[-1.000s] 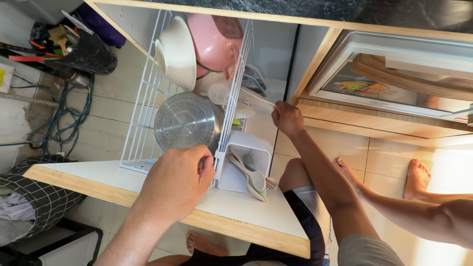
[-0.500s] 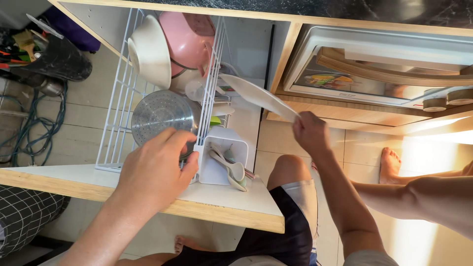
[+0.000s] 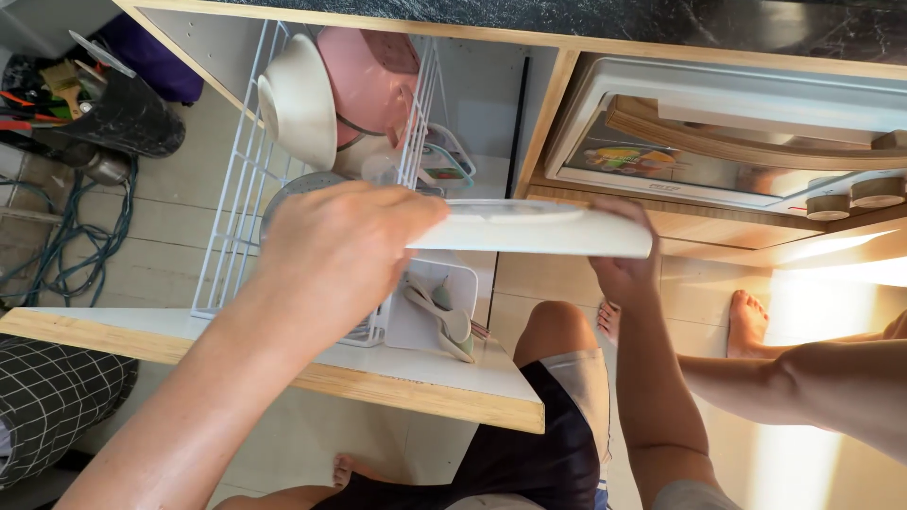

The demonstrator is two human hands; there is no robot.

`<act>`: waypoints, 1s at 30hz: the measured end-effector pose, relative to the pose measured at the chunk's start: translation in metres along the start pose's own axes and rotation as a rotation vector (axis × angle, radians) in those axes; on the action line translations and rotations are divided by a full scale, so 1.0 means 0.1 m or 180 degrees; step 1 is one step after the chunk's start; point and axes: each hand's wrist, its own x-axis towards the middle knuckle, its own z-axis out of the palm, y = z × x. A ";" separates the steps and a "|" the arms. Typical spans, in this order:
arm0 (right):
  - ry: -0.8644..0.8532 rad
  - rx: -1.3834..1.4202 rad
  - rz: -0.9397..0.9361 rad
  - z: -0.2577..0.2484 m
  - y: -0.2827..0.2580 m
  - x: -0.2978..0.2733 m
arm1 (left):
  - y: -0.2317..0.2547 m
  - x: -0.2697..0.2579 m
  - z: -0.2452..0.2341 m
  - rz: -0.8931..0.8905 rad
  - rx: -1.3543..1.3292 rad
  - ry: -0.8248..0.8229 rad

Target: Set the dining table with plates, glasses, and silverware.

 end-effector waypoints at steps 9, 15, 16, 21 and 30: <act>-0.0856 0.0138 0.0367 1.44 0.82 0.32 | -0.05 -0.21 -0.05 -0.0323 0.0118 0.0767; -0.0722 -0.0025 0.0269 1.62 0.88 0.37 | -0.13 -0.31 0.07 -0.0451 0.0243 0.0951; -0.0710 -0.0064 0.0261 1.62 0.90 0.35 | -0.15 -0.34 0.09 -0.0479 0.0275 0.0959; -0.0713 -0.0260 0.0172 1.70 1.00 0.34 | -0.16 -0.35 0.13 -0.0461 0.0341 0.0977; -0.0696 -0.0598 0.0021 1.64 1.04 0.14 | -0.16 -0.41 0.18 -0.0345 0.0513 0.1026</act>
